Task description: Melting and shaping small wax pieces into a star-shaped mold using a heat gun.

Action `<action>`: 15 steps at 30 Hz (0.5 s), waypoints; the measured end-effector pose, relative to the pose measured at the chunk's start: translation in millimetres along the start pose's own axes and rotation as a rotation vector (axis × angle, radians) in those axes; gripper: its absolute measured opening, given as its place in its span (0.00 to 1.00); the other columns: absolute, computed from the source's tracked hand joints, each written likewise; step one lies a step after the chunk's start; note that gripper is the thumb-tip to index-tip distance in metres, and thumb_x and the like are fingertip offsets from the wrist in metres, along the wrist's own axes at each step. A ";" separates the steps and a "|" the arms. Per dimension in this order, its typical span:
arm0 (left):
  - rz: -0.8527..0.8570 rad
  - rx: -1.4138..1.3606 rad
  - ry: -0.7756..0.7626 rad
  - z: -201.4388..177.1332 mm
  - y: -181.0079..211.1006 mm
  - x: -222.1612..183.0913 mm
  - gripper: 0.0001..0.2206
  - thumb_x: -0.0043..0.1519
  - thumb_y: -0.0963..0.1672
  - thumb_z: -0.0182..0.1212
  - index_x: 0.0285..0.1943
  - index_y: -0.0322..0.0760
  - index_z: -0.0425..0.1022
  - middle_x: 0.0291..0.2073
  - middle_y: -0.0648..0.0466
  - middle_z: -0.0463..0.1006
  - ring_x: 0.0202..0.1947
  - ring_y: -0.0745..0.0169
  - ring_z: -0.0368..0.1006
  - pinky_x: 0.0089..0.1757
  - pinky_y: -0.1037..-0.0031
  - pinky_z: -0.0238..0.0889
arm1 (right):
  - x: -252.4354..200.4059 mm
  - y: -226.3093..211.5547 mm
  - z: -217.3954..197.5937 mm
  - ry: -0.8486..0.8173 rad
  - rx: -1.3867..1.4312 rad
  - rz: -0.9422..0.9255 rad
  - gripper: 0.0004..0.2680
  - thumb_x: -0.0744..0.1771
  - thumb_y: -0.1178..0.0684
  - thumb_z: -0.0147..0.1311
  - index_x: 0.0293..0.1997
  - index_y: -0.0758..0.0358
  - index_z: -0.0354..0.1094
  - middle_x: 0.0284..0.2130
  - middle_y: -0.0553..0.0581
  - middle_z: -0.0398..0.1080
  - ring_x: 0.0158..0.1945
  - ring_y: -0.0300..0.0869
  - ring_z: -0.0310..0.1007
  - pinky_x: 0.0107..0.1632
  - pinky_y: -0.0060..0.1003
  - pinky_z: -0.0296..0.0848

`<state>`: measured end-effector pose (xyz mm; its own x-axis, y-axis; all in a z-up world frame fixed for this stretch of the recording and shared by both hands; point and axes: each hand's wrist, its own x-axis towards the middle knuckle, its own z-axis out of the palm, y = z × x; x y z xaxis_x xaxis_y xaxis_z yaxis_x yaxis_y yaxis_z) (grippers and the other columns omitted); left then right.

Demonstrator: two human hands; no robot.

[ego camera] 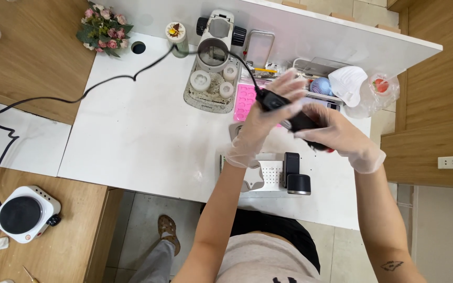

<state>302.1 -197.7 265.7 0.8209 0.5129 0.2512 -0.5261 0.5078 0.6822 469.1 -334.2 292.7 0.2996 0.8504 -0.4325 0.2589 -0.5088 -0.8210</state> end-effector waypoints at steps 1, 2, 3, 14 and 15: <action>0.000 -0.001 0.004 -3.9 -13.0 -0.3 0.30 0.61 0.40 0.71 0.73 0.36 0.62 0.64 0.53 0.73 0.66 0.66 0.68 0.66 0.72 0.60 | -3.7 -10.8 9.4 -0.003 -0.001 0.002 0.15 0.65 0.53 0.65 0.56 0.59 0.70 0.32 0.58 0.69 0.30 0.45 0.64 0.28 0.42 0.61; -0.027 -0.022 0.248 -8.3 -25.1 0.8 0.27 0.61 0.41 0.70 0.70 0.34 0.65 0.59 0.51 0.74 0.61 0.64 0.70 0.61 0.70 0.63 | -6.7 -22.3 18.7 0.255 -0.367 -0.341 0.16 0.64 0.51 0.67 0.55 0.59 0.69 0.36 0.58 0.69 0.36 0.48 0.68 0.35 0.42 0.65; -0.057 -0.044 0.493 -12.6 -37.0 2.0 0.25 0.61 0.42 0.69 0.66 0.32 0.68 0.55 0.49 0.75 0.56 0.62 0.72 0.56 0.69 0.66 | -9.6 -34.0 27.8 0.513 -0.733 -0.684 0.17 0.63 0.49 0.69 0.53 0.59 0.69 0.41 0.58 0.69 0.42 0.50 0.72 0.43 0.42 0.70; 0.036 0.259 0.156 -7.3 -8.7 -12.2 0.19 0.58 0.41 0.74 0.57 0.31 0.76 0.52 0.48 0.78 0.53 0.64 0.73 0.55 0.71 0.68 | -15.4 -30.3 18.1 0.472 -0.719 -0.492 0.19 0.61 0.51 0.69 0.56 0.55 0.69 0.41 0.51 0.74 0.45 0.44 0.75 0.48 0.40 0.70; 0.050 0.340 0.001 -4.3 5.8 -14.8 0.20 0.57 0.40 0.74 0.58 0.31 0.76 0.56 0.48 0.78 0.57 0.64 0.72 0.59 0.70 0.67 | -14.7 -28.8 12.3 0.220 -0.446 -0.283 0.19 0.60 0.50 0.68 0.53 0.57 0.69 0.37 0.49 0.75 0.41 0.38 0.76 0.44 0.35 0.72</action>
<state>286.0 -199.4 263.0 0.7960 0.5316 0.2895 -0.4610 0.2224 0.8591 445.9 -330.4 318.1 0.3339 0.9381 -0.0917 0.7053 -0.3132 -0.6360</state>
